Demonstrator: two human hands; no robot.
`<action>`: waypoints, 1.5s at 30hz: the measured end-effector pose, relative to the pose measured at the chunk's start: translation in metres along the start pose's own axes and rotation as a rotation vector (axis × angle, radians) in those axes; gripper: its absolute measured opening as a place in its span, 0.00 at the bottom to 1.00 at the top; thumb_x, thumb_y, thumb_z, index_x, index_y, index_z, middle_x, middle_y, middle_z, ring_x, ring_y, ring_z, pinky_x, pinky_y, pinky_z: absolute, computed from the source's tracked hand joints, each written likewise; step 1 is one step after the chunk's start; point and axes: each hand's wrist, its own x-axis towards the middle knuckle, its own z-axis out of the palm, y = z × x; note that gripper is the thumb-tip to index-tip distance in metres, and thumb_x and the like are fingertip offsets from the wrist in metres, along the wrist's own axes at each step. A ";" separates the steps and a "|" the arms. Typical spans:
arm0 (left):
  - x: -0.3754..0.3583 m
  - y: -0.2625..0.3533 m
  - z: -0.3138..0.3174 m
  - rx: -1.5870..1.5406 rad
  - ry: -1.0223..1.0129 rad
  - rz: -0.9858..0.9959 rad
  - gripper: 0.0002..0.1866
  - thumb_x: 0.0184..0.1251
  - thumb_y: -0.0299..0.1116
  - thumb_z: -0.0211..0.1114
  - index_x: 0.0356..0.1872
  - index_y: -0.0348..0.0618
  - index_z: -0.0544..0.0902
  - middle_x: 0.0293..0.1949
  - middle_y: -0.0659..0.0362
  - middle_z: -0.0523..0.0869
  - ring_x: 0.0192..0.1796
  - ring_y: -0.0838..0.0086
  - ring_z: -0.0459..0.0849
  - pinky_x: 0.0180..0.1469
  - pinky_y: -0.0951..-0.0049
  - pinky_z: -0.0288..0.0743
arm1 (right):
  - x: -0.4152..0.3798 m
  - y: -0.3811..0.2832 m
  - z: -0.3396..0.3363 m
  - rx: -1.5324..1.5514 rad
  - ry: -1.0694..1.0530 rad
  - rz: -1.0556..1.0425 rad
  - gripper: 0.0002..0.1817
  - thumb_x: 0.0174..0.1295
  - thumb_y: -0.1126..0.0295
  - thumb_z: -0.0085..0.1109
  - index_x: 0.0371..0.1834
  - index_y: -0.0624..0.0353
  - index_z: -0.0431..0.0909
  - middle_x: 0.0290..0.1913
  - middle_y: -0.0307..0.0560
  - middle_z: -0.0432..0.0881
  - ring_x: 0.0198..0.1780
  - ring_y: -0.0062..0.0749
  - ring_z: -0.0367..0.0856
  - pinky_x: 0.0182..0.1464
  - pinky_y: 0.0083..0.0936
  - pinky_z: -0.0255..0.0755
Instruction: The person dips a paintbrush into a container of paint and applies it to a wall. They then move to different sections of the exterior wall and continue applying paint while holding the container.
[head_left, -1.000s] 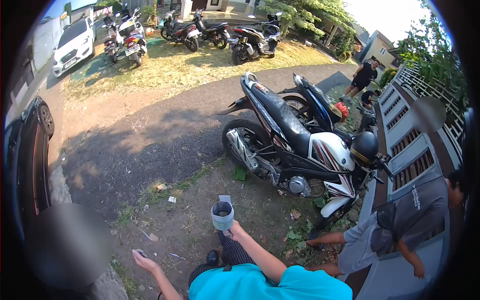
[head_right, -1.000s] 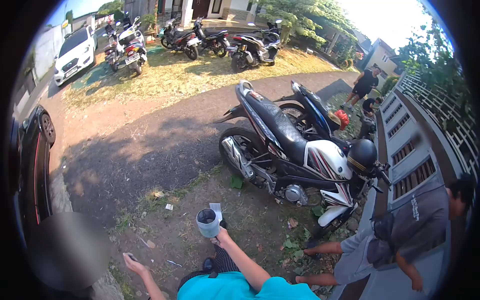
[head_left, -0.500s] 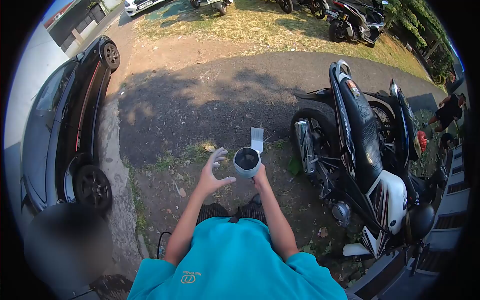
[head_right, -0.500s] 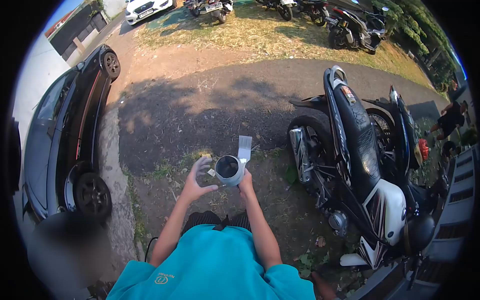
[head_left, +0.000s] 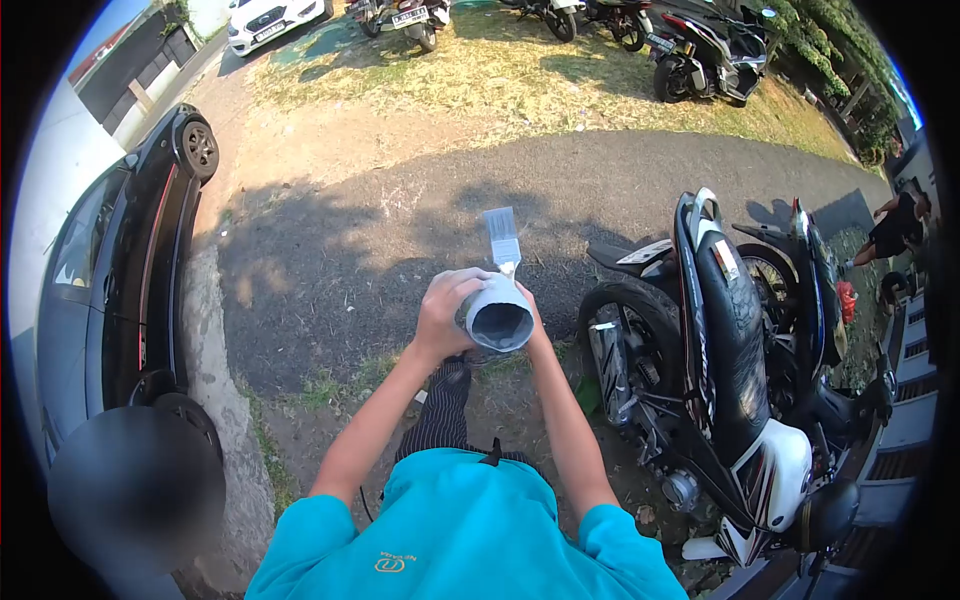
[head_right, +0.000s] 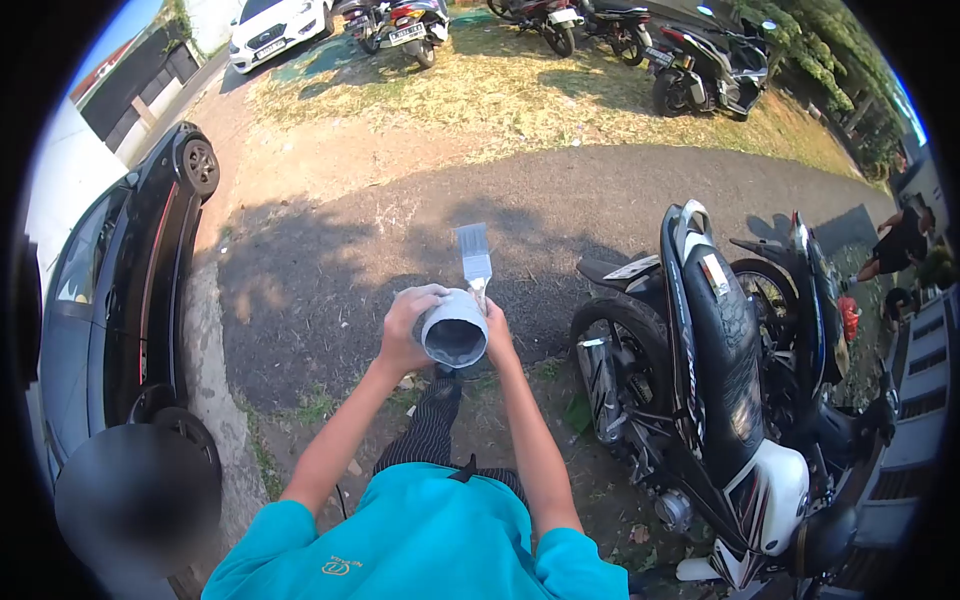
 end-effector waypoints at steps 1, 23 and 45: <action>0.023 -0.029 -0.003 0.023 0.015 0.030 0.37 0.32 0.36 0.82 0.50 0.46 0.74 0.49 0.53 0.84 0.51 0.57 0.83 0.55 0.59 0.74 | 0.025 0.006 -0.004 -0.170 0.078 -0.052 0.20 0.70 0.54 0.54 0.48 0.62 0.76 0.39 0.42 0.85 0.28 0.16 0.77 0.29 0.19 0.70; 0.383 -0.417 0.030 0.151 -0.038 0.015 0.45 0.25 0.33 0.85 0.54 0.47 0.73 0.52 0.51 0.81 0.55 0.55 0.81 0.57 0.60 0.78 | 0.240 -0.025 -0.147 -0.122 0.524 0.580 0.22 0.68 0.47 0.53 0.45 0.57 0.74 0.29 0.40 0.81 0.14 0.19 0.69 0.11 0.18 0.57; 0.560 -0.536 0.196 0.231 -0.036 0.018 0.41 0.32 0.38 0.85 0.53 0.46 0.73 0.52 0.50 0.81 0.54 0.54 0.82 0.56 0.59 0.78 | 0.470 -0.159 -0.301 -0.146 0.549 0.636 0.19 0.70 0.49 0.49 0.39 0.55 0.73 0.27 0.40 0.77 0.14 0.21 0.69 0.11 0.20 0.58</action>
